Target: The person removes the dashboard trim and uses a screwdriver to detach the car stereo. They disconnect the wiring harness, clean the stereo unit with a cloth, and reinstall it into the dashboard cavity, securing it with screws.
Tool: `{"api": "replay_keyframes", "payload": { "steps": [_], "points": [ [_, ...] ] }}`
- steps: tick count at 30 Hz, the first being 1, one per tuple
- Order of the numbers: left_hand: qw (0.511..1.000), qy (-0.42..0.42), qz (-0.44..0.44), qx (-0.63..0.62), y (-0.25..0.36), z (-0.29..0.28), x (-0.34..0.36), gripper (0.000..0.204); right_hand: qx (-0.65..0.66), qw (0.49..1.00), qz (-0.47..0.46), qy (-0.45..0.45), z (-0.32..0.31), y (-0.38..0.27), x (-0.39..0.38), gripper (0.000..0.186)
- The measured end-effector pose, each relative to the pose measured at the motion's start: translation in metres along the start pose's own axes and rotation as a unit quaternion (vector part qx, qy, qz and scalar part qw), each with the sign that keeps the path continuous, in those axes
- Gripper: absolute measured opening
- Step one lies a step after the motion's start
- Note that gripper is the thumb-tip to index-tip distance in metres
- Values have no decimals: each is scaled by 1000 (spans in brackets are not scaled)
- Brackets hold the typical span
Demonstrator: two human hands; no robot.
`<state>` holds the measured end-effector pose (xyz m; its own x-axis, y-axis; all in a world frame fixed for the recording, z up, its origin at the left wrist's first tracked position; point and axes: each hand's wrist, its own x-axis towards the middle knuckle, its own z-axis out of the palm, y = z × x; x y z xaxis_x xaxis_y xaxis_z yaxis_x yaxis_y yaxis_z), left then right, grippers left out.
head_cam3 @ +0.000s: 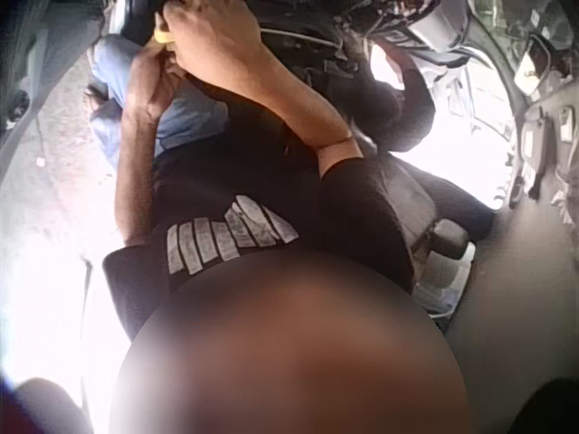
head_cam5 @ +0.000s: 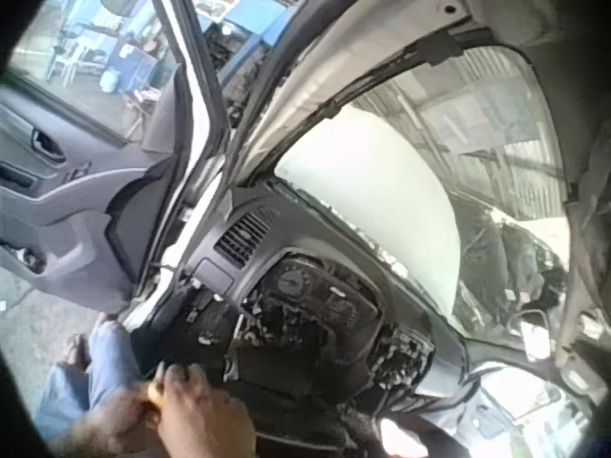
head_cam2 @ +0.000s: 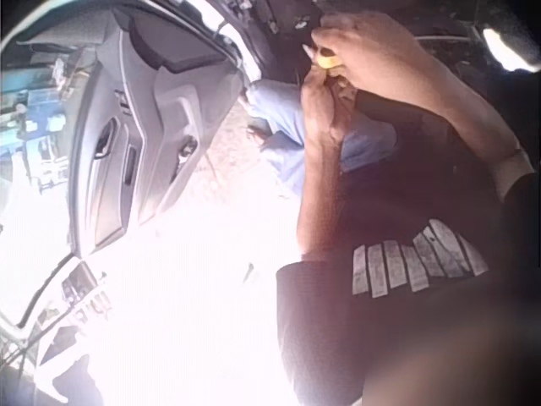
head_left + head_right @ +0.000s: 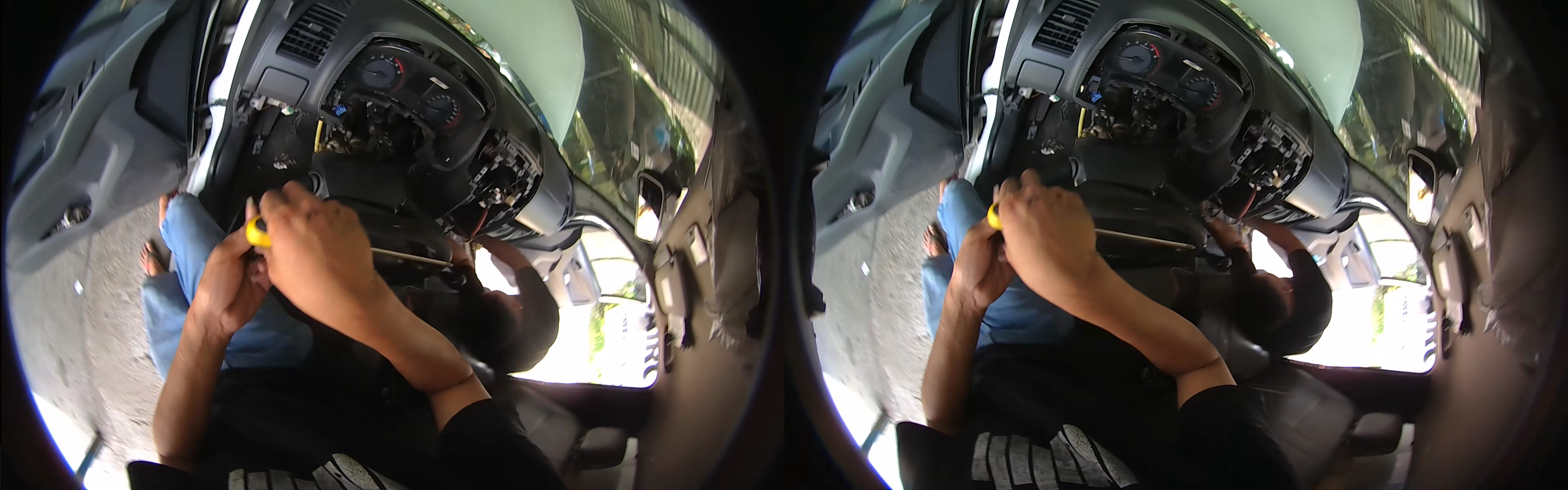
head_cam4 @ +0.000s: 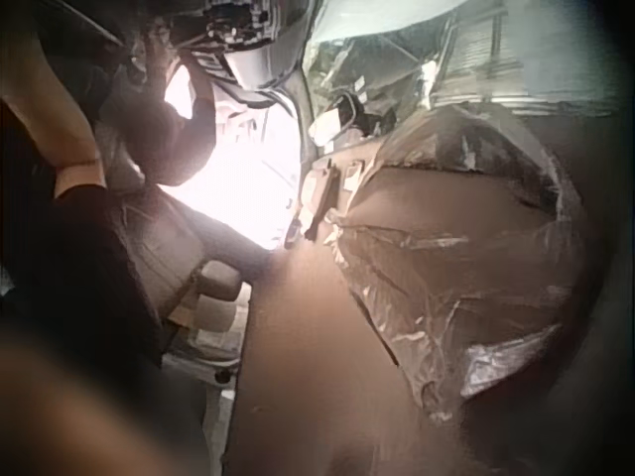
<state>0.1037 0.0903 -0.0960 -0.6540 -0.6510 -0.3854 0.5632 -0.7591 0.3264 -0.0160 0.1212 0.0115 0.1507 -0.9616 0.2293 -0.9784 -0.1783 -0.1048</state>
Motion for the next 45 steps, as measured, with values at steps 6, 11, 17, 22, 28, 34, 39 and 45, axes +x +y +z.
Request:
{"api": "replay_keyframes", "payload": {
  "steps": [6,11,17,22,28,34,39,45],
  "points": [
    [998,-7,68,-11,-14,45,27,23,91,995,-30,26,-59,22,-4,39],
    [993,40,108,21,11,78,56,15,180,956,39,229,-123,53,-39,46],
    [993,-91,55,57,20,123,121,26,255,889,28,381,-151,103,-69,34],
    [989,-123,26,72,-10,158,164,28,360,793,-10,491,-147,125,-92,46],
    [987,-67,9,145,-43,191,197,29,387,761,-42,519,-144,142,-101,40],
    [991,1,23,134,-67,213,220,27,387,734,-61,556,-140,146,-96,32],
    [990,-17,46,129,-87,220,229,24,359,733,-54,575,-135,153,-91,29],
    [991,-35,48,117,-85,205,228,22,134,874,121,452,-116,192,-53,19]
  ]
}}
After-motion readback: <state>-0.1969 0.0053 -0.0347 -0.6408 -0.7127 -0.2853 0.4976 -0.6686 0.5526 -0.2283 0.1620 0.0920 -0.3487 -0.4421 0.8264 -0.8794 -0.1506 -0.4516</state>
